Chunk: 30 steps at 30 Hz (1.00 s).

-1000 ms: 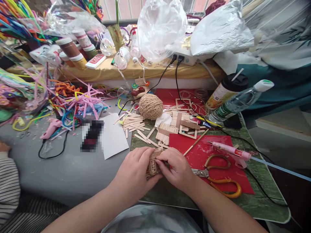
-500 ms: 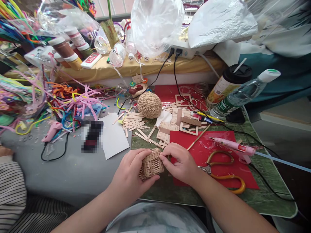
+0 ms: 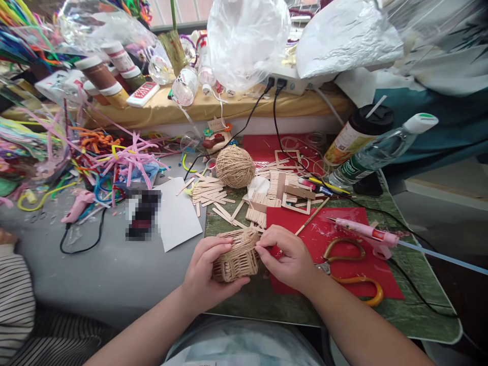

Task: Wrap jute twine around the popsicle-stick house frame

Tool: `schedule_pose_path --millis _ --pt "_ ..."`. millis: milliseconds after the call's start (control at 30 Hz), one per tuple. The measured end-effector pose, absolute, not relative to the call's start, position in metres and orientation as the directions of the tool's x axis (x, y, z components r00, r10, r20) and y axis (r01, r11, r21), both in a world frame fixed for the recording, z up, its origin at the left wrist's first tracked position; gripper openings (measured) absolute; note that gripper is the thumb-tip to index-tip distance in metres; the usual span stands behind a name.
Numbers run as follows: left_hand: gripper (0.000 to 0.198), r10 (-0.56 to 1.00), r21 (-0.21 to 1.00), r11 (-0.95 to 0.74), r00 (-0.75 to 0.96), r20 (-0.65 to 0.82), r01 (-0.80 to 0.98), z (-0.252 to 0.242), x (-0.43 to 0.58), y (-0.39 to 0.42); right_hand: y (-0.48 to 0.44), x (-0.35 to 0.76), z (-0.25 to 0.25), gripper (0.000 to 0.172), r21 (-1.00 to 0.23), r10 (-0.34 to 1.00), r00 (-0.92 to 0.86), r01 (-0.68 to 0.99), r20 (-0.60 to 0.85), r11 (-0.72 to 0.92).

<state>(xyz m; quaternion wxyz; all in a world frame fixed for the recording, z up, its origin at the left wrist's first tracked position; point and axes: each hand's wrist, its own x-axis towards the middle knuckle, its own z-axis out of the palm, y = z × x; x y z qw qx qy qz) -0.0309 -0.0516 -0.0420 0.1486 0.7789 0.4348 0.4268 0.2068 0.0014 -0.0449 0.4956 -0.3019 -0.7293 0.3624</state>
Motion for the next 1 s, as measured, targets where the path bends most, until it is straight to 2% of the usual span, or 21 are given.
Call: schedule_pose_path --millis 133,233,300,333,400,467,533,600,700,767,900,1000 --pt "0.078 0.745 0.574 -0.654 0.291 0.600 0.492 -0.057 -0.043 -0.051 0.004 0.209 -0.049 0.011 -0.856 0.794 -0.406 0.051 0.453 0.515" --pt "0.064 0.800 0.691 -0.600 0.287 0.527 0.403 -0.060 -0.050 -0.055 0.005 0.213 -0.050 0.011 -0.875 0.764 -0.484 -0.007 0.427 0.485" --pt "0.059 0.918 0.856 -0.396 0.150 0.366 0.332 -0.063 -0.049 -0.062 0.007 0.215 -0.051 0.012 -0.875 0.750 -0.497 -0.040 0.437 0.483" --pt "0.066 0.966 0.927 -0.257 0.067 0.249 0.272 -0.064 -0.047 -0.065 0.007 0.215 -0.051 0.013 -0.874 0.746 -0.497 -0.053 0.443 0.483" --pt "0.095 1.000 0.993 0.002 -0.018 0.000 0.116 -0.068 -0.042 -0.072 0.008 0.216 -0.053 0.015 -0.873 0.739 -0.501 -0.074 0.450 0.482" --pt "0.114 0.989 0.989 0.149 0.022 -0.149 -0.010 -0.072 -0.037 -0.077 0.008 0.215 -0.053 0.016 -0.870 0.715 -0.533 -0.089 0.453 0.485" --pt "0.115 0.991 0.989 0.128 0.052 -0.124 -0.072 -0.074 -0.035 -0.079 0.008 0.214 -0.051 0.018 -0.856 0.672 -0.578 -0.098 0.464 0.507" --pt "0.114 0.999 0.997 -0.010 0.031 0.012 -0.070 -0.075 -0.038 -0.078 0.006 0.213 -0.048 0.022 -0.830 0.626 -0.605 -0.108 0.491 0.547" --pt "0.125 0.970 0.970 -0.243 0.024 0.242 0.014 -0.079 -0.050 -0.069 0.006 0.212 -0.044 0.031 -0.787 0.572 -0.625 -0.115 0.531 0.606" --pt "0.131 0.946 0.945 -0.318 0.091 0.311 0.081 -0.083 -0.061 -0.062 0.008 0.211 -0.046 0.033 -0.772 0.544 -0.657 -0.093 0.522 0.628" --pt "0.123 0.947 0.924 -0.291 0.214 0.240 0.249 -0.089 -0.081 -0.050 0.016 0.209 -0.061 0.025 -0.756 0.506 -0.737 -0.010 0.448 0.654" --pt "0.131 0.957 0.945 -0.212 0.247 0.150 0.248 -0.090 -0.090 -0.047 0.020 0.208 -0.072 0.020 -0.746 0.485 -0.771 0.019 0.413 0.666"
